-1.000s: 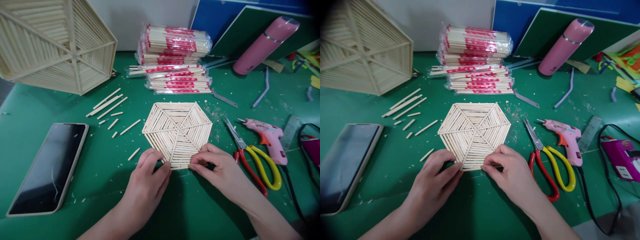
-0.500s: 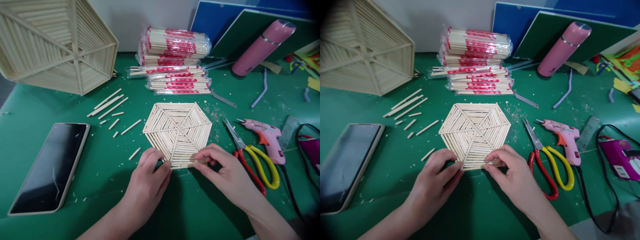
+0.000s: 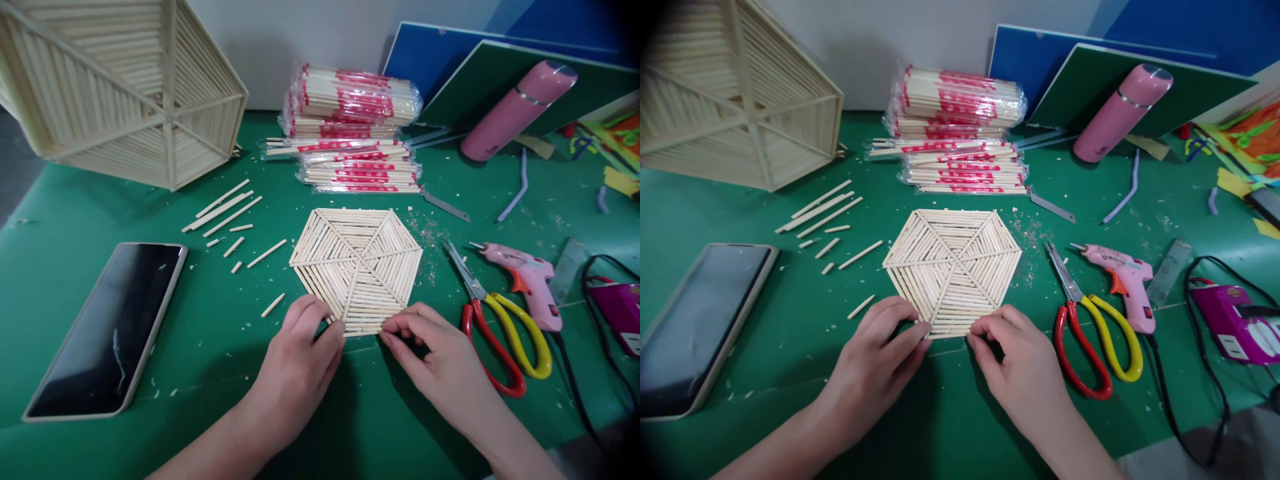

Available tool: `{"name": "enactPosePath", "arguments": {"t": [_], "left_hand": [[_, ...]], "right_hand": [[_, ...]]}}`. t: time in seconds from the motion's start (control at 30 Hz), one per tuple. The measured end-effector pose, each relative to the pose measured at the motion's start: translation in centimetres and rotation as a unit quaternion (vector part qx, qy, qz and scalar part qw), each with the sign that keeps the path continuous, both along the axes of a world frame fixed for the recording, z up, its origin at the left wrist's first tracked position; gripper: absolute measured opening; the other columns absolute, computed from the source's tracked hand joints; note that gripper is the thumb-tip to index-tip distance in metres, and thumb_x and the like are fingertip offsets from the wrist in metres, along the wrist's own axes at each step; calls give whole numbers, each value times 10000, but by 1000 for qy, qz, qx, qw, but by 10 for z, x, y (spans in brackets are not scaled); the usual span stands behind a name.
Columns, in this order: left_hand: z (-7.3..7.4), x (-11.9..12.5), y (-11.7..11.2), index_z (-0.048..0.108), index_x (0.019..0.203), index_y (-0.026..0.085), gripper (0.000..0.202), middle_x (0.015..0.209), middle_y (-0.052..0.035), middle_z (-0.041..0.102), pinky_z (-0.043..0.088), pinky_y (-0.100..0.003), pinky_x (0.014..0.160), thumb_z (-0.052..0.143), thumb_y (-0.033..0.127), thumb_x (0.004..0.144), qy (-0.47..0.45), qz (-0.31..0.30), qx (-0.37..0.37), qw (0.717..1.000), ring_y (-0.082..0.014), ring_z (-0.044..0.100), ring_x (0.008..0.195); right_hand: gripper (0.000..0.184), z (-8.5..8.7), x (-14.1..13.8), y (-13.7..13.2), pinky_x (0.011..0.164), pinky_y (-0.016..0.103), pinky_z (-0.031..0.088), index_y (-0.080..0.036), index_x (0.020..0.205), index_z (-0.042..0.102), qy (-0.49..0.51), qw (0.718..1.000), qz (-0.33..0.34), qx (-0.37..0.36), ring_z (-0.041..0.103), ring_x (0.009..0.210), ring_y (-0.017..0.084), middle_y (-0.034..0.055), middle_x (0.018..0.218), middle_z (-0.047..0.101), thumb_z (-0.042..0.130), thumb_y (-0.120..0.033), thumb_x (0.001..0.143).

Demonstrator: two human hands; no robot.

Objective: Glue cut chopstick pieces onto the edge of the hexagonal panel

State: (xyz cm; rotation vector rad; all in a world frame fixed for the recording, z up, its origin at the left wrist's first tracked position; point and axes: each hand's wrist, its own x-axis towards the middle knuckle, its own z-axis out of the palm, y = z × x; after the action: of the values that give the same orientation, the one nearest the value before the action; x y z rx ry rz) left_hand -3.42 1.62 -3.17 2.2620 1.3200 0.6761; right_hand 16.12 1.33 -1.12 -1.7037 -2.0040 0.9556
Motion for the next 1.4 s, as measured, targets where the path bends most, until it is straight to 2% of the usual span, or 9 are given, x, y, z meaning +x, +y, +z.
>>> {"name": "enactPosePath", "arguments": {"t": [0.2, 0.37, 0.67, 0.97, 1.4], "left_hand": [[1, -1, 0, 549, 870, 166, 134, 929, -65, 469, 442, -354, 824, 434, 107, 835, -5, 3, -3, 1000, -206, 401, 968], [0, -1, 0, 547, 872, 173, 136, 934, -67, 470, 448, -359, 818, 436, 106, 830, -1, 1, -5, 1000, -213, 401, 975], [0, -1, -1, 546, 873, 167, 130, 936, -67, 471, 444, -360, 822, 436, 108, 834, -1, -1, 2, 1000, -211, 404, 971], [1, 0, 0, 548, 882, 164, 134, 933, -67, 482, 432, -361, 838, 440, 105, 829, -13, -2, -2, 1000, -203, 412, 959], [0, -1, 0, 536, 882, 158, 105, 937, -66, 473, 422, -350, 834, 459, 109, 830, -24, -2, -1, 1000, -196, 411, 949]], "right_hand": [[94, 2, -2, 4, 633, 279, 384, -217, 756, 529, -37, 999, 10, -18, 500, 717, 148, 0, 766, 512, 481, -215, 837], [111, 3, -1, 5, 629, 277, 368, -219, 756, 504, -30, 999, 35, -21, 490, 721, 147, -4, 763, 500, 453, -199, 853], [117, 9, 3, 9, 627, 260, 378, -217, 771, 482, -46, 997, 54, -6, 502, 724, 136, -2, 791, 510, 419, -209, 869], [121, 27, 5, 19, 564, 255, 366, -213, 744, 481, -139, 980, 144, -11, 495, 660, 140, 1, 740, 549, 419, -194, 847], [132, 33, -6, 36, 506, 234, 301, -208, 654, 492, -189, 962, 196, -24, 485, 573, 115, -33, 643, 562, 476, -190, 783]]}}
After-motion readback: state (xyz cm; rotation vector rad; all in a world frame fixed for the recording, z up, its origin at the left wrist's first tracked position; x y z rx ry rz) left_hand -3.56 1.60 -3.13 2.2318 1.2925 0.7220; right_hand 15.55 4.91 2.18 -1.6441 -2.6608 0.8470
